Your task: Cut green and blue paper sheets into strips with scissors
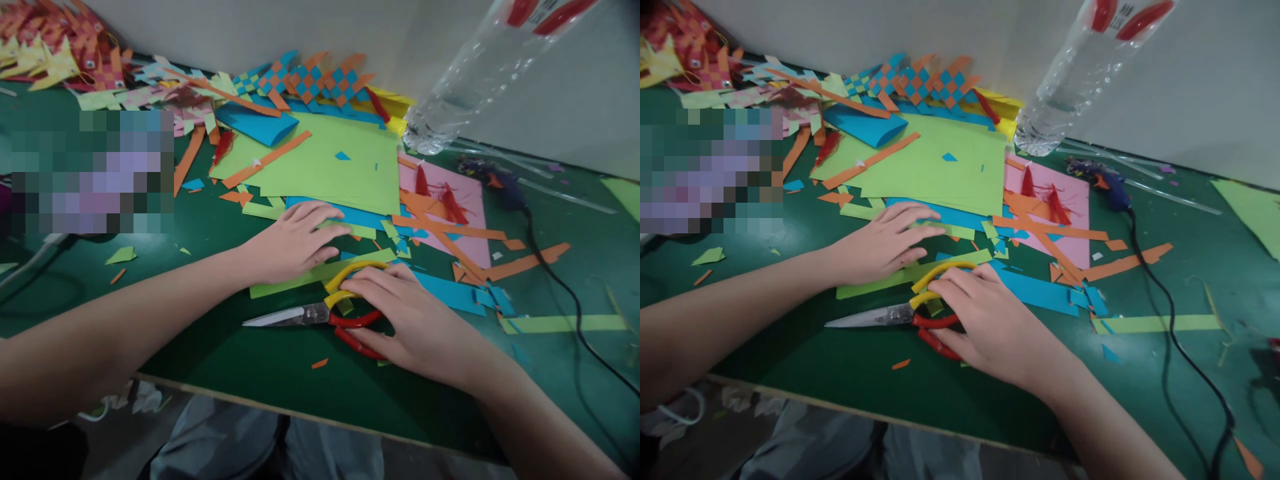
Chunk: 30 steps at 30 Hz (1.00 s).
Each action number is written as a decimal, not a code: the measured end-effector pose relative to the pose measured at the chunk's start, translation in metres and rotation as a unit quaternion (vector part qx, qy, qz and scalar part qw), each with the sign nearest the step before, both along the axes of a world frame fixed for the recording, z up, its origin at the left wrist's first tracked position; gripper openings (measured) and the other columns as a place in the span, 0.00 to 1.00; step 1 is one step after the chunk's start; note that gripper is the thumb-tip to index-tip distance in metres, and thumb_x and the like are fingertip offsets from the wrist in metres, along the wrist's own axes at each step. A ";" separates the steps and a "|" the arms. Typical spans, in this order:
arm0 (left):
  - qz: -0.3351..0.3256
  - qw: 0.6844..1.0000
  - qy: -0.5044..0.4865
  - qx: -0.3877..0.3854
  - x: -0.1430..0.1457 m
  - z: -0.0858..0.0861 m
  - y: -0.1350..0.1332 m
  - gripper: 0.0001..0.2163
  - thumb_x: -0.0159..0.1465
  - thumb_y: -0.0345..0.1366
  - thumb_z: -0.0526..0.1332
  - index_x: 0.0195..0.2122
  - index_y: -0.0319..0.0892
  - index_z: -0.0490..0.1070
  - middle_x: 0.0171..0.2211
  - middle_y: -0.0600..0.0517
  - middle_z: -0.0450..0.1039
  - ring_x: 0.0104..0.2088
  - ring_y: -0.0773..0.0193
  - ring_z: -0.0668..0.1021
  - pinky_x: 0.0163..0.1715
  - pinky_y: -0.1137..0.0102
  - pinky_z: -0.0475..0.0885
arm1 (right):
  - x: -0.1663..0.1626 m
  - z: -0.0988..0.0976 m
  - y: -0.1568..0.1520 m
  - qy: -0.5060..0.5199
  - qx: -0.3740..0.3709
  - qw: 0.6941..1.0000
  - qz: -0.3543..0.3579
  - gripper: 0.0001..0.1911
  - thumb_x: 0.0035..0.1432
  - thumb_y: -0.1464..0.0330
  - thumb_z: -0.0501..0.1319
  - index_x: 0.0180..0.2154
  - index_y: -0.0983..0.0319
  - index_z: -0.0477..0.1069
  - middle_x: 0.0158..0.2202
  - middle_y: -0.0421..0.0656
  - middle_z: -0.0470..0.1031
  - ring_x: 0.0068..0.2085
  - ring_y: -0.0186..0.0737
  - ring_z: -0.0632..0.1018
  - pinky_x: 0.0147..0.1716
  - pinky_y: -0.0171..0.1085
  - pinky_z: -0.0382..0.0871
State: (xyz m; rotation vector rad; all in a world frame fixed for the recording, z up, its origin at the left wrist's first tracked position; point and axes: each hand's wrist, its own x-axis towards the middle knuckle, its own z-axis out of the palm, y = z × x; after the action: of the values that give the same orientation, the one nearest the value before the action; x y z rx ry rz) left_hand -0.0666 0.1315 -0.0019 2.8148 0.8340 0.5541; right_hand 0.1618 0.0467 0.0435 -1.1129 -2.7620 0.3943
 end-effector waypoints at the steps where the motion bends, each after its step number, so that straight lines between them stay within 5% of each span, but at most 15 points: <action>1: 0.006 1.000 -0.012 -0.010 -0.003 0.001 0.002 0.19 0.77 0.41 0.46 0.62 0.40 0.66 0.64 0.39 0.64 0.66 0.48 0.63 0.64 0.49 0.61 | 0.003 0.000 0.000 0.004 -0.004 1.000 0.001 0.16 0.64 0.64 0.62 0.51 0.61 0.72 0.47 0.49 0.80 0.43 0.48 0.78 0.44 0.47 0.71; 6: 0.076 0.994 -0.065 -0.036 -0.016 0.008 0.014 0.19 0.77 0.41 0.46 0.59 0.37 0.69 0.59 0.40 0.69 0.62 0.48 0.67 0.63 0.49 0.63 | 0.029 0.000 0.004 0.035 -0.013 0.999 -0.033 0.15 0.62 0.64 0.63 0.50 0.58 0.71 0.48 0.48 0.80 0.48 0.50 0.80 0.47 0.49 0.72; 11: 0.118 0.992 -0.044 -0.028 -0.019 0.008 0.017 0.17 0.75 0.38 0.50 0.58 0.35 0.69 0.57 0.40 0.71 0.61 0.47 0.69 0.62 0.49 0.64 | 0.061 -0.010 0.021 0.099 0.081 0.979 -0.157 0.16 0.58 0.60 0.64 0.48 0.55 0.71 0.47 0.47 0.80 0.47 0.55 0.80 0.44 0.52 0.73; 19: -0.006 1.000 0.029 0.011 -0.019 0.010 0.009 0.23 0.74 0.49 0.54 0.63 0.39 0.65 0.62 0.40 0.67 0.65 0.47 0.65 0.64 0.50 0.62 | 0.080 -0.028 0.045 0.066 0.219 0.883 -0.410 0.16 0.55 0.58 0.62 0.43 0.57 0.69 0.48 0.55 0.79 0.51 0.63 0.78 0.52 0.65 0.66; 26: -0.073 0.993 0.059 0.067 -0.019 0.013 0.004 0.24 0.70 0.55 0.58 0.56 0.40 0.71 0.60 0.41 0.70 0.66 0.47 0.66 0.68 0.51 0.56 | 0.086 -0.036 0.049 0.062 0.203 0.878 -0.429 0.18 0.55 0.61 0.61 0.47 0.58 0.67 0.50 0.59 0.77 0.55 0.66 0.76 0.54 0.66 0.63; 30: -0.095 0.989 0.029 0.113 -0.020 0.018 0.005 0.21 0.71 0.53 0.58 0.47 0.39 0.75 0.49 0.44 0.78 0.54 0.52 0.77 0.66 0.53 0.58 | 0.088 -0.039 0.050 0.064 0.183 0.883 -0.428 0.19 0.56 0.60 0.61 0.48 0.58 0.66 0.53 0.59 0.76 0.57 0.67 0.74 0.54 0.66 0.63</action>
State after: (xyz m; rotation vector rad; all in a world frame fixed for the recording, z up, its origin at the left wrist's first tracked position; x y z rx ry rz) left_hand -0.0869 0.1363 0.0161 3.0848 0.5312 0.5726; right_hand 0.2494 0.0968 0.0042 -1.9066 -1.8329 -0.1592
